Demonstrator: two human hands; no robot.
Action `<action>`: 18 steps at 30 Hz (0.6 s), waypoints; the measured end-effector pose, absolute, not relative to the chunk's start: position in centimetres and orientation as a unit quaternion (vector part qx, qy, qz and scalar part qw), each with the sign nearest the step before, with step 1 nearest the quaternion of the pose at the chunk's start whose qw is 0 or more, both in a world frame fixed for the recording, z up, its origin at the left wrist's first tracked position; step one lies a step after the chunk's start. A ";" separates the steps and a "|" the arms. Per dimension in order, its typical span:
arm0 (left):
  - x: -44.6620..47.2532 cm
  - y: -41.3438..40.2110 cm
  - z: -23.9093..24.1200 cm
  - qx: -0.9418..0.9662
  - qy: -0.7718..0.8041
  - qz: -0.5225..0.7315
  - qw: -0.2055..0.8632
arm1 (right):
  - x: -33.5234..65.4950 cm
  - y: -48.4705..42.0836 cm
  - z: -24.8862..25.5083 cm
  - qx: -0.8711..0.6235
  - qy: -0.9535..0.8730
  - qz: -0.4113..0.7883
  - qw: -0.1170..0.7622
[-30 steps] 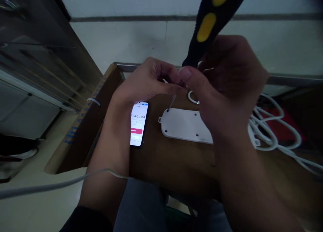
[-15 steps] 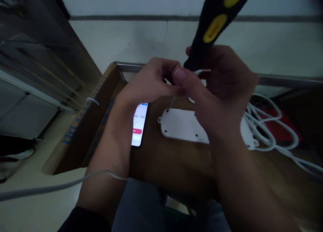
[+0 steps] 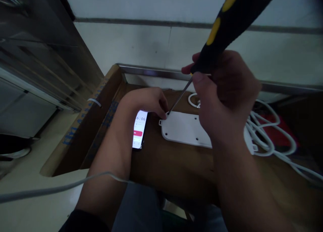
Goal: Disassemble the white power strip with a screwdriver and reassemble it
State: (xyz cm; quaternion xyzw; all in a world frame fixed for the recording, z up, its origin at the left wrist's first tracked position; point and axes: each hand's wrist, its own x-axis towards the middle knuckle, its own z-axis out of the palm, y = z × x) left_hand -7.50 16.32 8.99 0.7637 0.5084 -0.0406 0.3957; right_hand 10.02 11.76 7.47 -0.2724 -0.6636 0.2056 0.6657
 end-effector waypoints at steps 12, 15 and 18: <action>-7.6 16.4 9.1 0.773 0.486 -0.045 0.405 | 10.3 11.7 7.9 -0.333 -0.643 0.159 0.671; -7.6 16.4 9.1 0.773 0.484 -0.044 0.407 | 10.3 11.7 7.9 -0.326 -0.646 0.152 0.673; -7.6 16.4 9.1 0.772 0.485 -0.043 0.410 | 10.3 11.6 8.0 -0.322 -0.646 0.151 0.675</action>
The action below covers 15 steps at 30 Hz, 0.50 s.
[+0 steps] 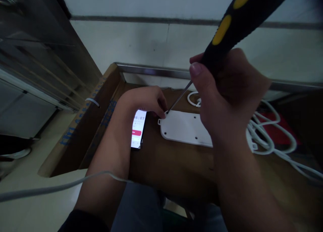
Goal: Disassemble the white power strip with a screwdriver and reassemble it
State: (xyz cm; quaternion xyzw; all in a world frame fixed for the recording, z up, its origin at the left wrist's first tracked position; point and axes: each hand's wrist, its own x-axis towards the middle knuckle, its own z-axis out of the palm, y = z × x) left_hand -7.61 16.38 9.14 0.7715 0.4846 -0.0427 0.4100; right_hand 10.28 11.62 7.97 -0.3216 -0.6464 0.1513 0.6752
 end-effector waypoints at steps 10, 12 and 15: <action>-7.4 16.1 9.4 0.774 0.494 -0.054 0.392 | 10.4 11.9 7.8 -0.323 -0.644 0.139 0.680; -7.3 16.1 9.4 0.774 0.495 -0.057 0.391 | 10.3 11.9 7.8 -0.330 -0.642 0.139 0.678; -7.4 16.1 9.5 0.770 0.502 -0.056 0.391 | 10.3 11.8 7.9 -0.331 -0.640 0.134 0.681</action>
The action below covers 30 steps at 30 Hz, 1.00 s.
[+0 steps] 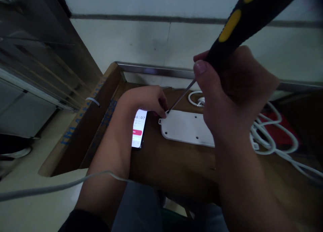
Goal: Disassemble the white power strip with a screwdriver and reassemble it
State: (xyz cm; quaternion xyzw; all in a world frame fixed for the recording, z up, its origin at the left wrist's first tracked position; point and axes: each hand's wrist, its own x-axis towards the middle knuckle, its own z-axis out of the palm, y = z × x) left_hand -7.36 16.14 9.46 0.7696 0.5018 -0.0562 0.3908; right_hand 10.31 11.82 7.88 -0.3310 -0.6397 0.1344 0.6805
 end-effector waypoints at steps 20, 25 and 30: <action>-7.4 16.1 9.6 0.776 0.496 -0.068 0.384 | 10.7 11.6 8.0 -0.327 -0.668 0.112 0.659; -7.4 16.1 9.6 0.777 0.497 -0.074 0.378 | 10.5 11.4 8.3 -0.331 -0.653 0.126 0.669; -7.3 16.1 9.7 0.774 0.501 -0.075 0.381 | 10.5 11.5 8.1 -0.330 -0.652 0.127 0.671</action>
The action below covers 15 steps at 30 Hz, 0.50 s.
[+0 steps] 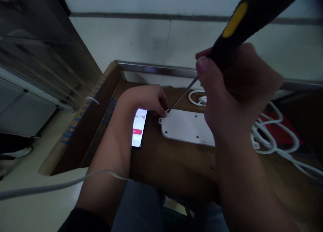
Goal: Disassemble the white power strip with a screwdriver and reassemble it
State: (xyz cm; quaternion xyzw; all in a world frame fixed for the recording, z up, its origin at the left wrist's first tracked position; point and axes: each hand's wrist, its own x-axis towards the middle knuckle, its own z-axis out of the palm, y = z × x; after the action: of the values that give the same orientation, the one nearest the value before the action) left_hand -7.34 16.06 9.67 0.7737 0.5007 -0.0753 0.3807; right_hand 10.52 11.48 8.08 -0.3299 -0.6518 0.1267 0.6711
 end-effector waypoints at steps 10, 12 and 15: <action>-7.2 16.1 9.7 0.772 0.497 -0.068 0.390 | 10.4 11.6 8.1 -0.318 -0.653 0.155 0.670; -7.2 16.1 9.7 0.774 0.495 -0.066 0.389 | 10.5 11.5 8.0 -0.317 -0.657 0.160 0.665; -7.2 16.1 9.7 0.775 0.495 -0.069 0.386 | 10.5 11.5 8.0 -0.313 -0.661 0.165 0.662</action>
State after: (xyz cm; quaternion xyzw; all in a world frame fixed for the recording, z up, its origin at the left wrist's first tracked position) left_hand -7.24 16.10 9.75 0.7753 0.4948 -0.0692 0.3863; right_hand 10.53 11.47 7.99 -0.3129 -0.6607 0.1648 0.6621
